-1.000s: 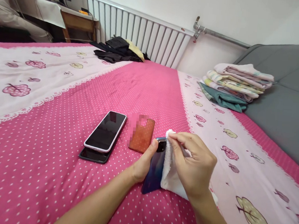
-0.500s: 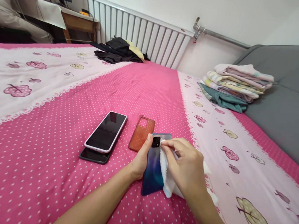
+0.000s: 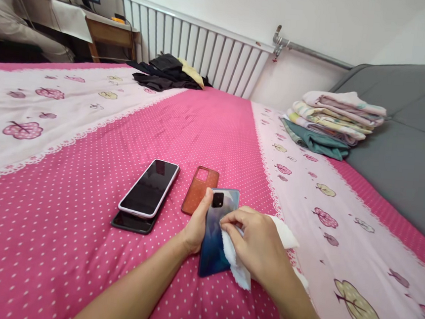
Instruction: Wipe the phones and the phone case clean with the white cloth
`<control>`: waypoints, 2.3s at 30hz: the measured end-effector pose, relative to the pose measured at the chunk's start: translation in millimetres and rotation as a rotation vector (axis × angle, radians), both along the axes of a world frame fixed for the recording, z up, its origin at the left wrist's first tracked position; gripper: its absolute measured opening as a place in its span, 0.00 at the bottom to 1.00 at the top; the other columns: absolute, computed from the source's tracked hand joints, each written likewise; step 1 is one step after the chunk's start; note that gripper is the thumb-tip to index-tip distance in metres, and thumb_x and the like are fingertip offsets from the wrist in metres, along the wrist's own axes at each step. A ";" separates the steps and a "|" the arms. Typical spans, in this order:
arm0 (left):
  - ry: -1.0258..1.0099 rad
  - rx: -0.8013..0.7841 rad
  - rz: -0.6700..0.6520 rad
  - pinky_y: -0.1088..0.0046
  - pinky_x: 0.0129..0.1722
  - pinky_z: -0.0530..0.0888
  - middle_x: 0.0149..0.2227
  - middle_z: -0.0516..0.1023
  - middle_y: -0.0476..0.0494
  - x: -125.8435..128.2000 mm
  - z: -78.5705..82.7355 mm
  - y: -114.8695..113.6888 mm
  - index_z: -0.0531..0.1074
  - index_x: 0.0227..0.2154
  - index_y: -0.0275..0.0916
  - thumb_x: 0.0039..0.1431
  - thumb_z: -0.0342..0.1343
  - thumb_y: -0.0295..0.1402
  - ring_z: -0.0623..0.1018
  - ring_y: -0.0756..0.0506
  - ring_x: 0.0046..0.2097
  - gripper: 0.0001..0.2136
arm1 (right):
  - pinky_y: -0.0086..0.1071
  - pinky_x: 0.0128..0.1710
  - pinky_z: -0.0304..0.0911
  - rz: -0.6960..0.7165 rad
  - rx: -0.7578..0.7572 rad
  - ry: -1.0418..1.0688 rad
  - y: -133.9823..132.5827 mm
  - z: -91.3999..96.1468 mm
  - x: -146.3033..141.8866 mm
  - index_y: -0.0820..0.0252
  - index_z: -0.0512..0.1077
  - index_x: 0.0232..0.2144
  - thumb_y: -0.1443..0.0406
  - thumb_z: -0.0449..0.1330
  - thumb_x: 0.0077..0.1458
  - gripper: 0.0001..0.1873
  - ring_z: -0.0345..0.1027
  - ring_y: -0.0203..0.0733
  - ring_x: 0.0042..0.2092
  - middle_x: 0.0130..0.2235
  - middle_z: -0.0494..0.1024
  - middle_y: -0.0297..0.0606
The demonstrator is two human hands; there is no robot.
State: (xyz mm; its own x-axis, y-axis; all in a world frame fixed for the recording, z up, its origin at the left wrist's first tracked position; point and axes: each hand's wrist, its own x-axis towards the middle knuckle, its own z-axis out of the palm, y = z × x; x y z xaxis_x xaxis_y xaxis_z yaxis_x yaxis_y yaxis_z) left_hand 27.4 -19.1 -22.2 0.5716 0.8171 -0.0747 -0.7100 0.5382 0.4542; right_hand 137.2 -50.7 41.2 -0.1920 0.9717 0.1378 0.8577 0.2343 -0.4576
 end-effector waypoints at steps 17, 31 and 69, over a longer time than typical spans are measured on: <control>0.174 -0.049 0.242 0.65 0.36 0.73 0.29 0.78 0.31 -19.5 14.1 16.2 0.75 0.32 0.27 0.54 0.34 0.60 0.78 0.41 0.31 0.37 | 0.29 0.34 0.58 0.197 -0.284 -0.137 -7.0 -16.6 -13.5 0.54 0.78 0.26 0.72 0.55 0.46 0.12 0.72 0.39 0.34 0.31 0.80 0.34; 0.031 -0.009 0.386 0.58 0.42 0.73 0.33 0.78 0.30 -41.4 19.6 24.7 0.75 0.36 0.27 0.50 0.36 0.63 0.78 0.38 0.36 0.40 | 0.31 0.35 0.64 0.092 -0.113 0.274 10.9 3.5 25.0 0.55 0.77 0.30 0.67 0.56 0.51 0.09 0.73 0.39 0.35 0.34 0.80 0.34; 0.077 -0.011 0.476 0.60 0.39 0.74 0.30 0.78 0.31 -40.3 26.8 23.7 0.75 0.35 0.27 0.52 0.35 0.61 0.79 0.38 0.34 0.38 | 0.37 0.43 0.62 0.239 -0.286 -0.127 -6.3 8.9 37.2 0.51 0.69 0.48 0.60 0.67 0.40 0.29 0.68 0.47 0.45 0.46 0.74 0.38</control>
State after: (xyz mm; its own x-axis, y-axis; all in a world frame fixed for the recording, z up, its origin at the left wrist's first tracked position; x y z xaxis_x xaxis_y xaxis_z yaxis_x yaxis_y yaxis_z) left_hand -12.9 4.6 4.5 0.1263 0.9856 -0.1124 -0.8431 0.1663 0.5113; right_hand 174.4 -57.0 50.1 -0.4156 0.8932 -0.1718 0.8483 0.3125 -0.4276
